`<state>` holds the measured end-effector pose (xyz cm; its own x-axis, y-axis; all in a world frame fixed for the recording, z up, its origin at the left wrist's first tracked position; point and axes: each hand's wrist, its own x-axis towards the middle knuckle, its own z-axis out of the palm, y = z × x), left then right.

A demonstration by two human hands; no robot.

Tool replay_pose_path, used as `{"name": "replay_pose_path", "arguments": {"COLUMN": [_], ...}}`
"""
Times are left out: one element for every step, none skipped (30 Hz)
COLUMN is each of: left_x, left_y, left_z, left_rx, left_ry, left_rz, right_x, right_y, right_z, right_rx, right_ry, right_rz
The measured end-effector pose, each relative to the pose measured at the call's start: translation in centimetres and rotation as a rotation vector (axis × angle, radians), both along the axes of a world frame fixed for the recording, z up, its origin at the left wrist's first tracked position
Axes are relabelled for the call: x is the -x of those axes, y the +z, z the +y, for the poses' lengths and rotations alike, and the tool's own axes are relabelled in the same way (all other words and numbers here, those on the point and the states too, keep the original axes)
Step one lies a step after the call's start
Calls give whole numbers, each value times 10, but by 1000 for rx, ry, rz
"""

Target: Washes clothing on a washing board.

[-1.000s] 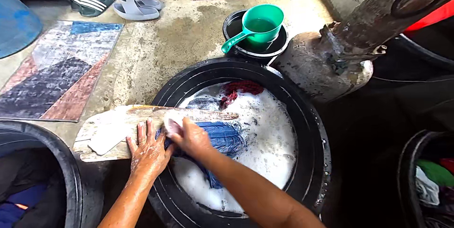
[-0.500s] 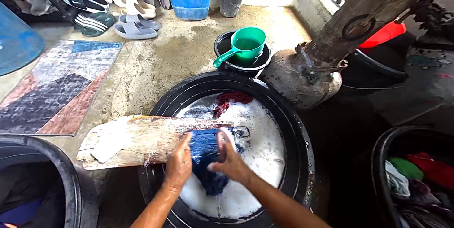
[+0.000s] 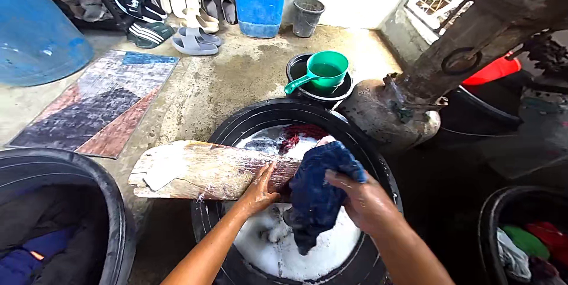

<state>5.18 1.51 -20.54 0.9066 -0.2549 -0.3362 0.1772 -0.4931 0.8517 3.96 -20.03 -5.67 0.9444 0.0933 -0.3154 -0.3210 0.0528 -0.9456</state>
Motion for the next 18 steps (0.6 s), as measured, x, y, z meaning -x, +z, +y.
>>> {"name": "replay_pose_path", "arguments": {"left_x": [-2, -3, -3, -3, -1, 2, 5, 8, 11, 15, 18, 22, 25, 27, 28, 27, 27, 26], "left_y": [-1, -3, -6, -7, -6, -5, -4, -4, -4, -6, -7, -6, -5, -3, -3, -3, -2, -1], "left_z": [3, 7, 12, 16, 21, 26, 30, 33, 34, 33, 30, 26, 20, 13, 7, 1, -4, -8], "left_rx": [5, 34, 80, 125, 168, 209, 239, 273, 325, 402, 501, 611, 708, 761, 761, 734, 697, 663], "left_ry": [-5, 0, 15, 32, 37, 40, 40, 52, 95, 154, 218, 283, 342, 382, 379, 355, 321, 291], "left_rz": [11, 23, 37, 46, 57, 66, 80, 106, 140, 187, 256, 346, 443, 531, 596, 639, 663, 682], "right_x": [2, 4, 6, 7, 5, 3, 0, -2, -3, -5, -5, -5, -5, -4, -4, -5, -6, -7], "right_y": [9, 15, 19, 21, 22, 22, 22, 20, 18, 16, 14, 13, 13, 14, 15, 18, 20, 22], "right_z": [-1, -3, -6, -10, -14, -18, -22, -26, -28, -29, -30, -30, -29, -28, -27, -26, -26, -26], "right_rx": [-48, -107, -171, -240, -306, -362, -407, -440, -461, -475, -488, -508, -526, -546, -569, -590, -610, -626], "right_ry": [-9, -26, -38, -38, -27, -20, -23, -33, -66, -92, -103, -95, -80, -50, -12, 33, 73, 108], "right_rz": [-31, -57, -79, -99, -116, -122, -120, -114, -104, -97, -92, -93, -96, -109, -131, -161, -187, -211]}}
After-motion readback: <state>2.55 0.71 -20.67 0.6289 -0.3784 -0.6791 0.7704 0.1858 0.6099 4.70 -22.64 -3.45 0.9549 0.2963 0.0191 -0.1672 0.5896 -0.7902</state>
